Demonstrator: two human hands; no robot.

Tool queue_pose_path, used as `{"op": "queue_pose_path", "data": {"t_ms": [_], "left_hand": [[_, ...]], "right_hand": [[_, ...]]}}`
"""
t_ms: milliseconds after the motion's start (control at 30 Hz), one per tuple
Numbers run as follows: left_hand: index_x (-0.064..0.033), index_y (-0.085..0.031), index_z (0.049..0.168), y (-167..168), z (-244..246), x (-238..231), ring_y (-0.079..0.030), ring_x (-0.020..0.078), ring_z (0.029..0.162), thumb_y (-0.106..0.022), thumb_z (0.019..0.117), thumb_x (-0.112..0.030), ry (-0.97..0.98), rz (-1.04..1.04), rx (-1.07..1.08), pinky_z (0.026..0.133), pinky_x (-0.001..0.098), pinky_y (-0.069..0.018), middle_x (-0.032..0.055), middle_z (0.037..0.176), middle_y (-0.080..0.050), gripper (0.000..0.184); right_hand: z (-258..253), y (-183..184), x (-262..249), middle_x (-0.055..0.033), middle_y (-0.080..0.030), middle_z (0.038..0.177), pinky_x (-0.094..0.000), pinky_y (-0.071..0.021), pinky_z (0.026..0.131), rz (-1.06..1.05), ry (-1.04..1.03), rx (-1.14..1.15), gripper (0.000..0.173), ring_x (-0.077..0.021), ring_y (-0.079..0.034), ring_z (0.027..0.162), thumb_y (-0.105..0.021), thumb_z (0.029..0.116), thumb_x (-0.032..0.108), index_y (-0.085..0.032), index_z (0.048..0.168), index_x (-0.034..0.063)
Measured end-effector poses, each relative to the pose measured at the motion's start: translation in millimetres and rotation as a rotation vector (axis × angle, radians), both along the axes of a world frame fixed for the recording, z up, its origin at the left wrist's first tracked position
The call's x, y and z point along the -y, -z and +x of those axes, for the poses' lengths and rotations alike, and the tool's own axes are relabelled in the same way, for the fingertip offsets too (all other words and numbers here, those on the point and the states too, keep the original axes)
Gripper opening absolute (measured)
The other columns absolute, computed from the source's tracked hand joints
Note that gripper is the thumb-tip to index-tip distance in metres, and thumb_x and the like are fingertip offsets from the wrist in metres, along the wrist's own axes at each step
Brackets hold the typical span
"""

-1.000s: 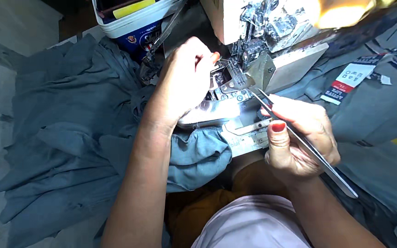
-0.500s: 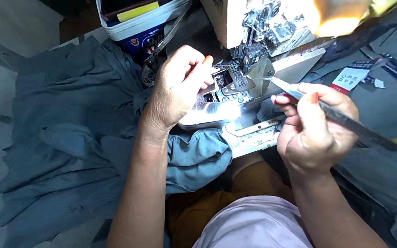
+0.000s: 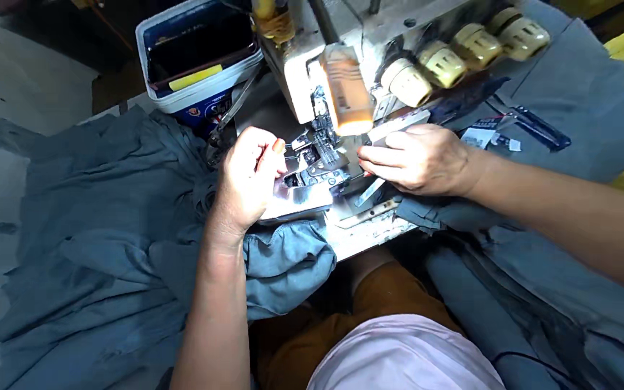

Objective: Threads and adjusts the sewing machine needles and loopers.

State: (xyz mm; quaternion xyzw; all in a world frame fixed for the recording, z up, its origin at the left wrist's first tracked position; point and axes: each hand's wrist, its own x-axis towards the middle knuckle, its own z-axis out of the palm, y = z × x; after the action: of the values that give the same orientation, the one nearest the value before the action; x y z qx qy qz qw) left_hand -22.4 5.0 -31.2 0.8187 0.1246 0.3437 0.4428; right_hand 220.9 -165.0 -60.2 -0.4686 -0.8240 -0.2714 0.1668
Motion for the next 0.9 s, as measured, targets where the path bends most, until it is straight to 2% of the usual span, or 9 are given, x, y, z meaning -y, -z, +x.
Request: {"op": "queue_pose_path", "data": {"t_ms": [133,300,367,467,567,633,700,800,900], "left_hand": [[-0.0085,-0.054,0.100,1,2,2,-0.060,-0.0046,0.072,-0.049,0.1017,-0.002,-0.034,-0.003,-0.002,0.071,0.0153,-0.0527,-0.0130,0.078,-0.060,0.008],[-0.0092,-0.055,0.101,3,3,2,-0.061,-0.0035,0.072,-0.050,0.1031,-0.005,-0.048,-0.018,0.061,0.070,0.0169,-0.0531,-0.0130,0.077,-0.060,0.007],[-0.0106,-0.054,0.101,3,2,4,-0.062,-0.0028,0.073,-0.049,0.1032,-0.004,-0.043,-0.030,0.096,0.071,0.0170,-0.0534,-0.0132,0.078,-0.062,0.009],[-0.0090,-0.055,0.102,3,1,9,-0.064,-0.0026,0.077,-0.049,0.1037,-0.003,-0.047,-0.029,0.092,0.075,0.0164,-0.0544,-0.0114,0.081,-0.062,0.009],[-0.0058,-0.056,0.106,0,-3,12,-0.064,-0.0015,0.082,-0.047,0.1052,-0.005,-0.031,-0.031,0.069,0.079,0.0168,-0.0542,-0.0078,0.086,-0.063,0.009],[-0.0046,-0.056,0.107,0,-5,12,-0.064,-0.0005,0.084,-0.046,0.1054,-0.005,-0.016,-0.014,0.046,0.080,0.0175,-0.0543,-0.0056,0.090,-0.064,0.010],[-0.0044,-0.056,0.105,-1,-5,11,-0.065,0.0006,0.084,-0.045,0.1058,-0.005,-0.023,-0.009,0.021,0.080,0.0191,-0.0546,-0.0046,0.090,-0.065,0.011],[-0.0036,-0.056,0.104,-3,-4,10,-0.065,0.0008,0.083,-0.045,0.1066,-0.007,-0.042,0.021,-0.016,0.080,0.0200,-0.0553,-0.0036,0.090,-0.066,0.012],[-0.0018,-0.057,0.104,-4,-6,11,-0.065,-0.0002,0.084,-0.045,0.1068,-0.008,-0.068,0.055,-0.071,0.081,0.0198,-0.0553,-0.0021,0.090,-0.067,0.014]], "right_hand": [[1,1,15,-0.0143,-0.073,0.113,-0.0442,-0.0451,0.055,-0.033,0.080,0.016,0.025,-0.0328,-0.065,0.078,-0.049,0.0971,-0.002,-0.073,0.102,0.0021],[-27,8,55,-0.0142,-0.074,0.118,-0.0409,-0.0384,0.046,-0.088,0.220,-0.034,0.022,-0.0282,-0.059,0.061,-0.056,0.0943,0.003,-0.077,0.100,0.0020],[-43,3,70,-0.0160,-0.075,0.108,-0.0391,-0.0408,0.046,-0.127,0.175,-0.174,0.027,-0.0266,-0.060,0.058,-0.051,0.0978,0.013,-0.075,0.098,0.0016],[-74,-16,90,-0.0125,-0.073,0.098,-0.0259,-0.0512,0.065,-0.062,0.021,-0.600,0.041,-0.0158,-0.067,0.079,-0.043,0.1080,0.034,-0.068,0.093,0.0054],[-88,-36,94,0.0088,-0.061,0.117,-0.0171,-0.0476,0.095,0.012,-0.010,-1.085,0.043,0.0002,-0.056,0.113,-0.038,0.1101,0.048,-0.068,0.099,0.0200],[-93,-38,76,0.0188,-0.063,0.099,-0.0136,-0.0521,0.079,0.143,-0.027,-1.494,0.044,0.0054,-0.061,0.092,-0.039,0.1076,0.053,-0.071,0.093,0.0273],[-98,-35,53,0.0132,-0.069,0.088,-0.0198,-0.0584,0.068,0.261,-0.057,-1.905,0.042,-0.0008,-0.067,0.075,-0.039,0.1104,0.042,-0.071,0.091,0.0225],[-99,-28,30,-0.0001,-0.072,0.093,-0.0293,-0.0610,0.084,0.291,-0.074,-2.247,0.030,-0.0116,-0.071,0.085,-0.038,0.1115,0.020,-0.065,0.100,0.0112],[-97,-20,26,-0.0026,-0.073,0.098,-0.0312,-0.0585,0.093,0.274,0.053,-2.381,0.023,-0.0130,-0.072,0.094,-0.040,0.1103,0.010,-0.063,0.112,0.0059]]}}
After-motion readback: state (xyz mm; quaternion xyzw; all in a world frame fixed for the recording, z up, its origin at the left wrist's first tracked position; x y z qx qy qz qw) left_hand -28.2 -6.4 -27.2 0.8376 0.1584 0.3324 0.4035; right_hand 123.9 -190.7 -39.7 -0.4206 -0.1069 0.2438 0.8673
